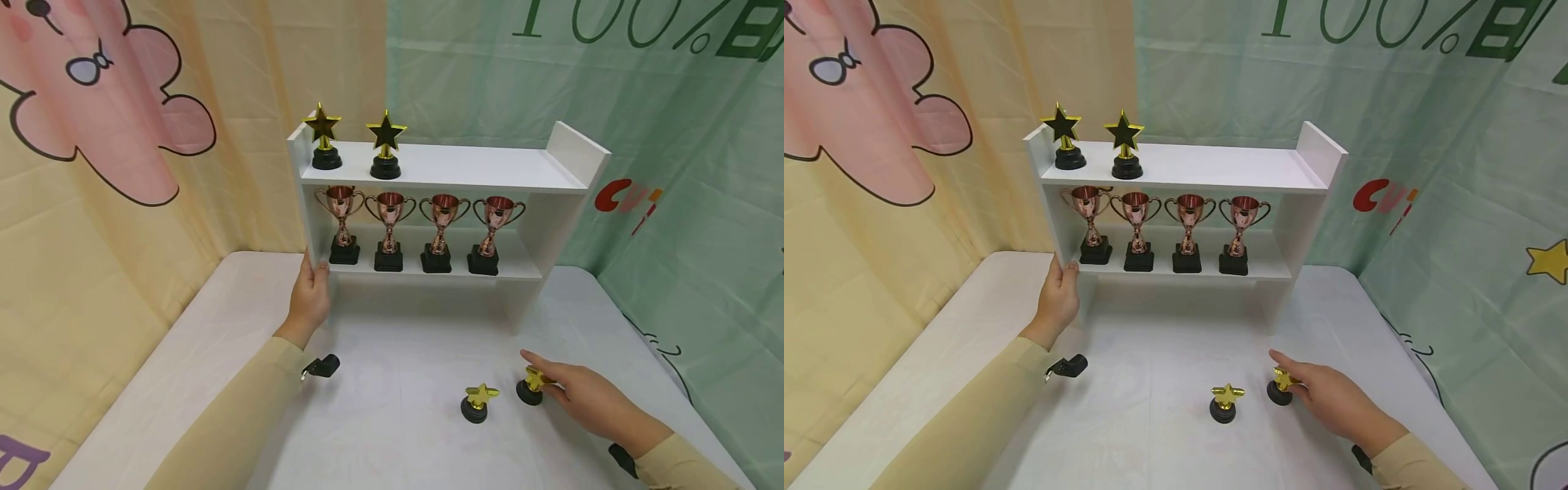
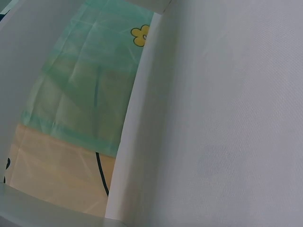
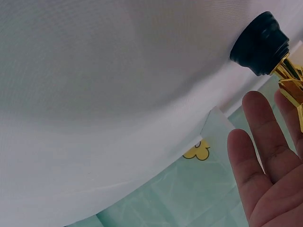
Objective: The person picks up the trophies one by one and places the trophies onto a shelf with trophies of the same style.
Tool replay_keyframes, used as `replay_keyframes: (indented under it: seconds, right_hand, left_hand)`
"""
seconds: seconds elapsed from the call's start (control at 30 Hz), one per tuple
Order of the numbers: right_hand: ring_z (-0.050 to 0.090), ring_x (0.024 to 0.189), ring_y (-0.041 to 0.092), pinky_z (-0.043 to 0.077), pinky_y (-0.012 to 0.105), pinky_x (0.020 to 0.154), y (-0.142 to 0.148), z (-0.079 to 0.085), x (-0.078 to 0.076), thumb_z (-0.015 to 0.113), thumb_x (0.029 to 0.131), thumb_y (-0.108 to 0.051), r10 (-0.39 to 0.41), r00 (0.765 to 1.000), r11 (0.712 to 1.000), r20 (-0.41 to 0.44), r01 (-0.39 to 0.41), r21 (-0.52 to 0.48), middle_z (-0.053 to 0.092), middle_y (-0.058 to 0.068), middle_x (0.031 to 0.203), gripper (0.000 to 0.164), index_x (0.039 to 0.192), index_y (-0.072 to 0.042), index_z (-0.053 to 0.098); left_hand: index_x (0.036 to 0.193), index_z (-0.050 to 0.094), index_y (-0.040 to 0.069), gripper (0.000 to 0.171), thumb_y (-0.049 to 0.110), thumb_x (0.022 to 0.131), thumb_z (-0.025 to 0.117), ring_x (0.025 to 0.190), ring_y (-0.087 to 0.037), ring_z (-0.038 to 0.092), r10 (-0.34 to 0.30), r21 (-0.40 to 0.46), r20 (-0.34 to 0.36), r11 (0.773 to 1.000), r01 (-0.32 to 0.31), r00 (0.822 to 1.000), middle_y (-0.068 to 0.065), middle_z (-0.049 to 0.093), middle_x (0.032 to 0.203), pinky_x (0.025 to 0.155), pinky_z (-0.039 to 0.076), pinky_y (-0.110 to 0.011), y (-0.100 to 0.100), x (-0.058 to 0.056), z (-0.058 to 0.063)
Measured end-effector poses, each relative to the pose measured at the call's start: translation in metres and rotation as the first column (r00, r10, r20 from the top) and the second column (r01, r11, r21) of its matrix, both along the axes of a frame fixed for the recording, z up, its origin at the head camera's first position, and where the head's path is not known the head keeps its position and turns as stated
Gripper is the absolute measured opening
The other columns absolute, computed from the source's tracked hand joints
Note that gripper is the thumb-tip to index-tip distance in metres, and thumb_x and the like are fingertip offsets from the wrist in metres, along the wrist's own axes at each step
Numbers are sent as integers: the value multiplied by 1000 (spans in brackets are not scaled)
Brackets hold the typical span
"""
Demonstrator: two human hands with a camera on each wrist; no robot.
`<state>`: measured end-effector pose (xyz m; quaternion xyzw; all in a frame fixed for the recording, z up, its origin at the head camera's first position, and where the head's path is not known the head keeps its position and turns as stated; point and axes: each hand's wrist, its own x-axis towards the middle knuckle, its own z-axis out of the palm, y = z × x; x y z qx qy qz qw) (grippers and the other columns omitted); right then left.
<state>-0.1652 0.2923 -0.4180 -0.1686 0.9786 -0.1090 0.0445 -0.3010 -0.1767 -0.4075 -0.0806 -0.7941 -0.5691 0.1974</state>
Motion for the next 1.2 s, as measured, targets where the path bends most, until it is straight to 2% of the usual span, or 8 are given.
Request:
replay_keyframes:
  seconds: [0.1,0.4,0.57,0.8,1.0,1.2]
  right_hand:
    - [75,106,23,62,43,89,1,-1,-1,76,95,-13,3,1000,1000,-10,-3,-5,77,4,121,70,159,-18,47]
    - [72,95,15,63,38,82,0,-3,-3,74,97,-11,-7,1000,1000,-4,6,-19,77,5,119,67,158,-14,46]
    - [70,90,11,61,32,76,-1,-4,-2,73,97,-9,-12,1000,999,-15,11,-50,77,3,117,54,147,-11,54]
    - [73,104,20,62,42,88,-4,-4,-3,73,98,-10,-43,999,998,-5,42,-56,76,3,123,34,131,-15,64]
    - [74,105,21,62,43,88,-4,-3,-2,72,98,-9,-47,998,996,-35,44,-75,76,2,121,32,129,-16,66]
    - [75,107,26,62,45,86,-4,-1,-1,70,99,-8,-51,996,995,-76,44,-91,77,7,123,36,135,-12,65]
  left_hand:
    - [171,15,24,58,29,115,32,158,-38,30,0,4,2,1000,0,1000,-14,28,173,126,26,-63,0,0,0]
    - [171,14,25,58,30,116,32,158,-37,30,-9,9,0,1000,9,1000,-12,27,173,125,27,-63,0,1,1]
    - [171,12,26,59,31,115,32,159,-38,29,-11,1,12,1000,11,1000,-12,25,174,126,26,-63,1,1,2]
    - [171,11,27,59,33,115,32,159,-39,29,-6,-7,27,1000,6,1000,-11,25,174,125,27,-64,0,2,1]
    - [171,11,27,59,33,116,32,159,-38,28,-9,-8,23,1000,9,1000,-11,25,174,125,26,-64,0,1,1]
    - [171,12,27,59,33,116,32,159,-38,29,-6,-9,21,1000,6,1000,-11,25,174,125,26,-64,0,1,1]
